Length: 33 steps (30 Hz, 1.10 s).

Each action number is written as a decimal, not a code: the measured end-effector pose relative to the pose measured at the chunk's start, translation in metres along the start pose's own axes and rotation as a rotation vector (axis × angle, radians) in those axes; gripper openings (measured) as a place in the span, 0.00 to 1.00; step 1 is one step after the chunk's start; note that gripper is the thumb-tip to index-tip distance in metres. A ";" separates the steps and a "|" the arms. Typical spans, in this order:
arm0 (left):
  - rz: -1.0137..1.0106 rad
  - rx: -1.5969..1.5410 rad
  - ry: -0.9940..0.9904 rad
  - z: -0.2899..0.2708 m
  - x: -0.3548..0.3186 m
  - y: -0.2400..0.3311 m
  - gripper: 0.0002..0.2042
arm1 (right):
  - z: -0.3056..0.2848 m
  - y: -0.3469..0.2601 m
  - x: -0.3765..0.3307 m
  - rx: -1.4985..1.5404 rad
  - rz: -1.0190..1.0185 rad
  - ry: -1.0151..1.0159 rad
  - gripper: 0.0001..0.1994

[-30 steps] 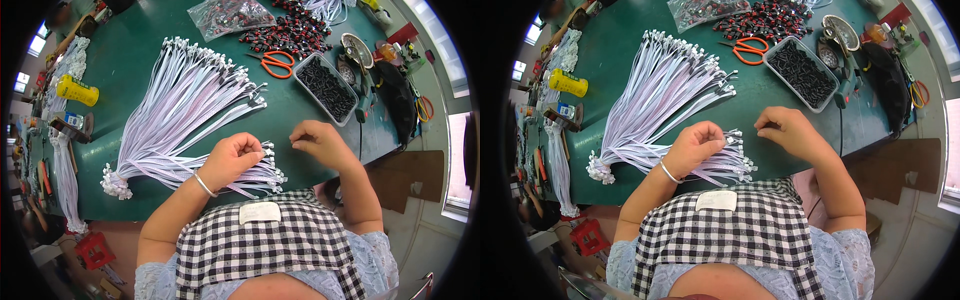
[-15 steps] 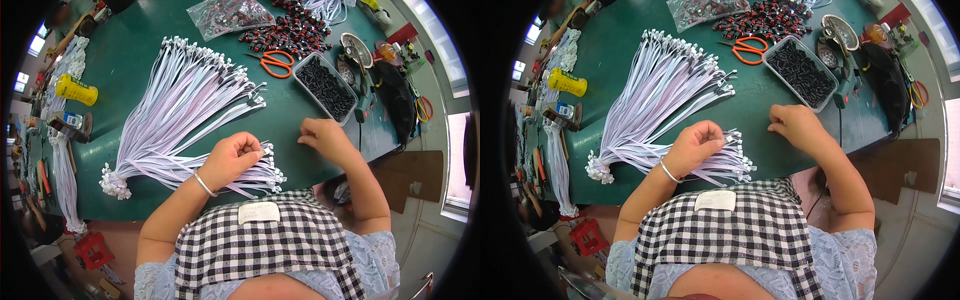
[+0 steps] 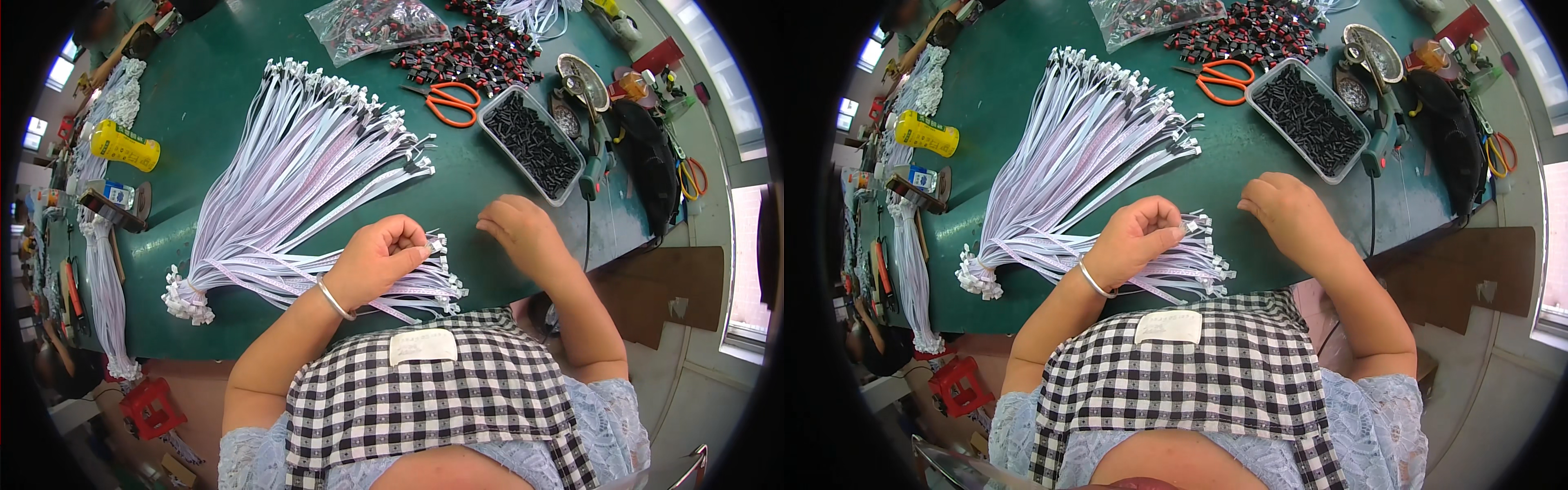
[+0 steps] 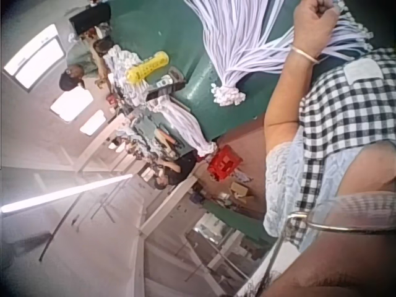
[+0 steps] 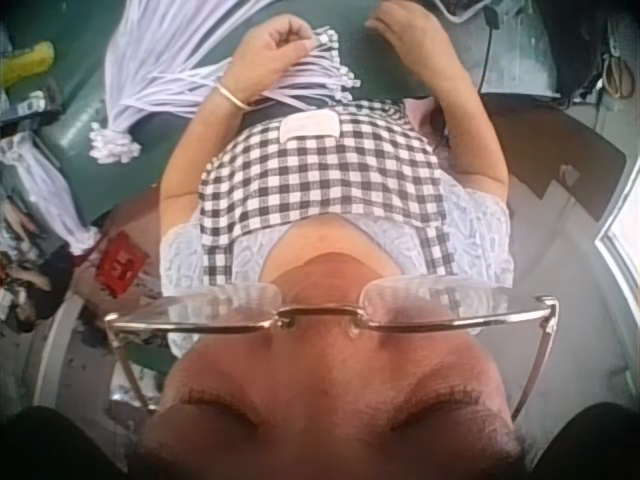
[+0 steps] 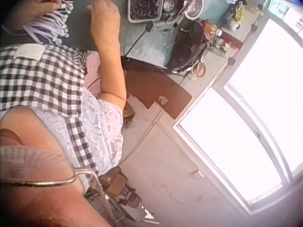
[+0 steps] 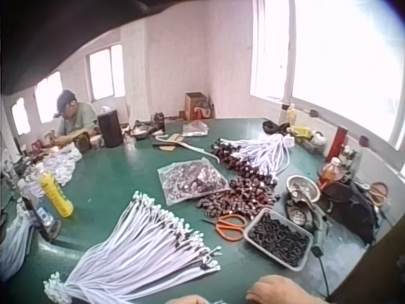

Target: The person repeatedly picks up small black plastic connectors from a container and attaches them to the ends of white and pink striped cables. They handle the cables and connectors by hand, working at a green table in a workshop setting.

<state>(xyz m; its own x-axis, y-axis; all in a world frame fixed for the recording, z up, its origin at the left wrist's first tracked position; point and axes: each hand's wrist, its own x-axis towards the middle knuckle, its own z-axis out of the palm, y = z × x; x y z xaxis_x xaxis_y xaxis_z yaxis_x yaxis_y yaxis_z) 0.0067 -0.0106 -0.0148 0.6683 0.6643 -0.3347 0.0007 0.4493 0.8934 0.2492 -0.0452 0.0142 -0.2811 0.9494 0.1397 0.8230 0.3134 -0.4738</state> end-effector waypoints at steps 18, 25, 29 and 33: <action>-0.023 0.038 -0.003 0.000 0.000 0.002 0.04 | 0.011 -0.008 0.010 0.447 0.261 0.028 0.07; -0.012 0.025 -0.010 0.000 0.001 0.000 0.04 | 0.006 0.003 0.010 0.120 0.095 0.080 0.07; -0.011 0.026 -0.008 -0.001 0.000 0.000 0.04 | -0.008 -0.003 0.016 0.080 0.256 -0.017 0.06; -0.010 0.027 -0.007 -0.001 0.001 0.000 0.04 | -0.004 -0.013 0.014 0.365 0.314 -0.074 0.05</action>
<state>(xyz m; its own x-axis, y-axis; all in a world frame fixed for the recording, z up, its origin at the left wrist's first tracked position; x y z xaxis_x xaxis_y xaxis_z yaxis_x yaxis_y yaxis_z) 0.0065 -0.0099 -0.0156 0.6736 0.6554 -0.3416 0.0275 0.4397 0.8977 0.2365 -0.0364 0.0258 -0.0924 0.9891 -0.1146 0.6509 -0.0271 -0.7587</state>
